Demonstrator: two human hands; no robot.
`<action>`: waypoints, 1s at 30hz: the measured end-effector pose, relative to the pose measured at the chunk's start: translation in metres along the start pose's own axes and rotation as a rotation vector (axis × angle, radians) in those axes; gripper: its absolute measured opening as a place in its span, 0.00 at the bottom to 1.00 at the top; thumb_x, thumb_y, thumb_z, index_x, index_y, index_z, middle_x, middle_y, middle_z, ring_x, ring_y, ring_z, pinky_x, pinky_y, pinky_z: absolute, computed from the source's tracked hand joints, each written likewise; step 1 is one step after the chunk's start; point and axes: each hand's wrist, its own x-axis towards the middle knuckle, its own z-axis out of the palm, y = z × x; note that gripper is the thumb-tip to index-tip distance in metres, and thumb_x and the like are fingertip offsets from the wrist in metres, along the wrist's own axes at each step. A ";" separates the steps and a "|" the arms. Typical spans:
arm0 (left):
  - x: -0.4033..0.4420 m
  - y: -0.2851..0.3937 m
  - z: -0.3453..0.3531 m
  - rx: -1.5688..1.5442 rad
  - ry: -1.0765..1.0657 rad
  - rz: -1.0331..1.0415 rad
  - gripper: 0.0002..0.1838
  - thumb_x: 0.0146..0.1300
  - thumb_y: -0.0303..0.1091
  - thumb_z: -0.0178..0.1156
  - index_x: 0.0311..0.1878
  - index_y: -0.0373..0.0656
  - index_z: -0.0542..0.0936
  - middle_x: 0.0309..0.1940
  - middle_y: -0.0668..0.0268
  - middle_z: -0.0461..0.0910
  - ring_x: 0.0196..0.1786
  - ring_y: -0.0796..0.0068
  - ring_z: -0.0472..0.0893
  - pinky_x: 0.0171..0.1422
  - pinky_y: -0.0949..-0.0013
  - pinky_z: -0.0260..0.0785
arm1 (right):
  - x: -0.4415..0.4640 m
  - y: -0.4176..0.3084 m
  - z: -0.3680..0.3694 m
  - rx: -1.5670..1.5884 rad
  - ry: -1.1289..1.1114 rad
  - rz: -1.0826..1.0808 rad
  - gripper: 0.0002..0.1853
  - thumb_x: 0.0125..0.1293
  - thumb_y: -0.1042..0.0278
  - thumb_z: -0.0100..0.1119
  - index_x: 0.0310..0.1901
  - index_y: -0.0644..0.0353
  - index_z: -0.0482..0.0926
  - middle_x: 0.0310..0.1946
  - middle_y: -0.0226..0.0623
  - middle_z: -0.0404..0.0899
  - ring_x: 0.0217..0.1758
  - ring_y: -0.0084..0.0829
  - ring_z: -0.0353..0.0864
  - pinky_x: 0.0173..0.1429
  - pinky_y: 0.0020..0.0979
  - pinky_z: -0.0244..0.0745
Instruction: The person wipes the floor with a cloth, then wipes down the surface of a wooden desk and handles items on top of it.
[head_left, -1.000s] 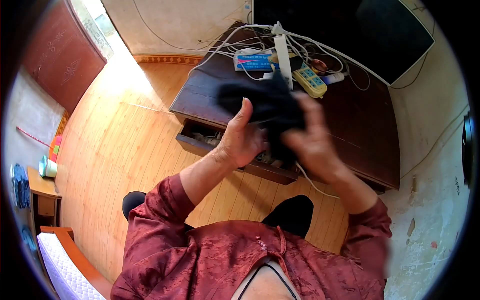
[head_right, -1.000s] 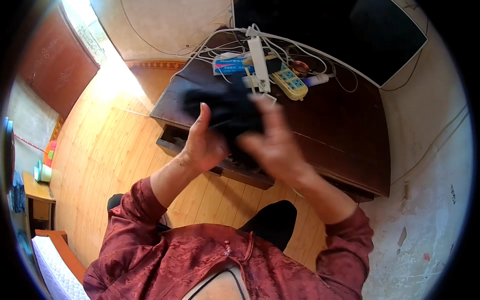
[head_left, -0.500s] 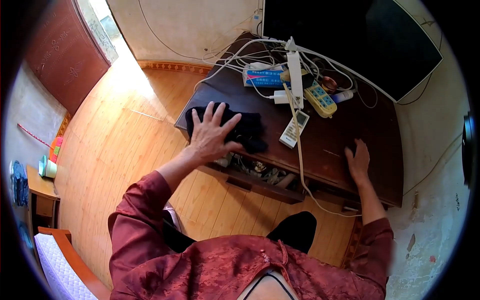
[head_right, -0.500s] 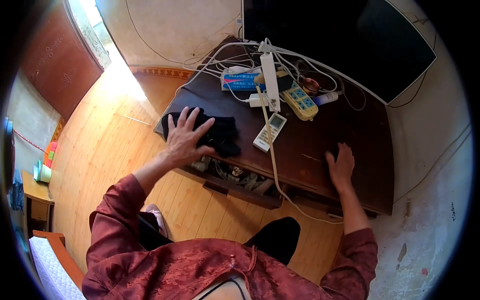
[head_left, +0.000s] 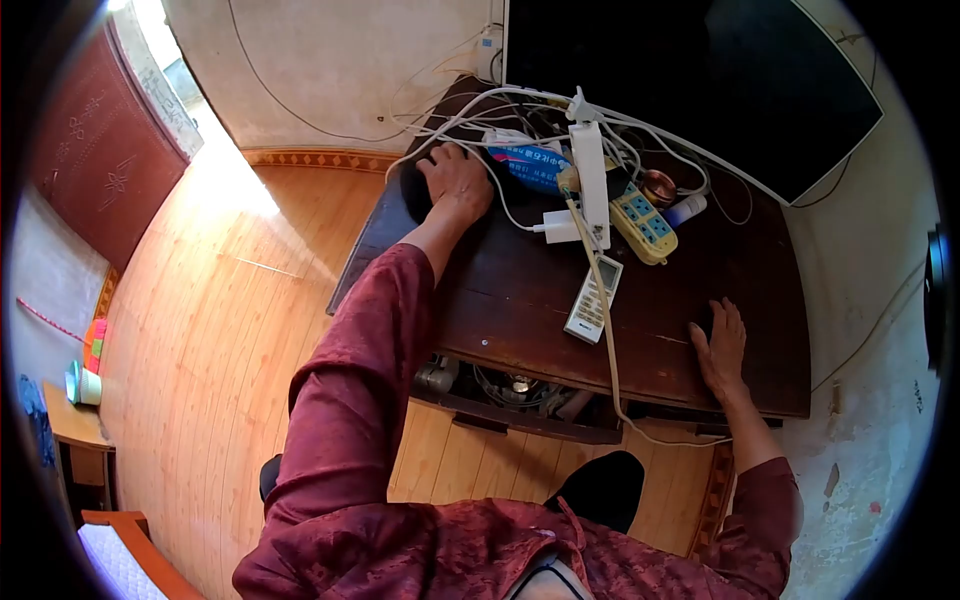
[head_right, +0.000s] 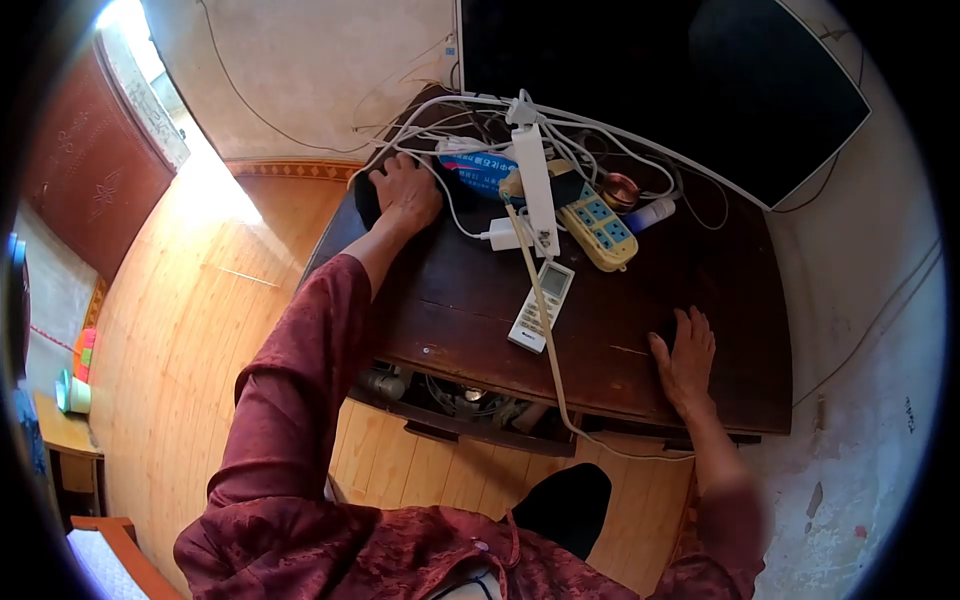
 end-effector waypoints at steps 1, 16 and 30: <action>0.000 0.008 0.001 -0.012 -0.004 0.031 0.17 0.55 0.38 0.55 0.47 0.45 0.81 0.48 0.55 0.75 0.51 0.54 0.71 0.52 0.48 0.59 | 0.000 -0.001 -0.002 0.002 0.000 0.002 0.36 0.70 0.40 0.44 0.67 0.62 0.59 0.70 0.55 0.52 0.74 0.54 0.46 0.75 0.51 0.38; -0.052 0.107 -0.036 -0.313 -0.003 0.534 0.19 0.56 0.40 0.58 0.50 0.46 0.79 0.50 0.56 0.73 0.53 0.56 0.69 0.50 0.52 0.58 | -0.001 -0.005 0.001 -0.003 0.052 -0.021 0.33 0.69 0.45 0.48 0.65 0.62 0.62 0.67 0.56 0.56 0.73 0.55 0.50 0.74 0.51 0.43; -0.120 -0.044 -0.141 -0.243 -0.381 0.628 0.31 0.50 0.45 0.67 0.58 0.47 0.75 0.53 0.55 0.72 0.57 0.57 0.70 0.55 0.57 0.60 | -0.001 0.000 -0.001 0.026 0.065 -0.043 0.31 0.69 0.46 0.50 0.65 0.61 0.64 0.67 0.54 0.56 0.72 0.53 0.52 0.73 0.50 0.45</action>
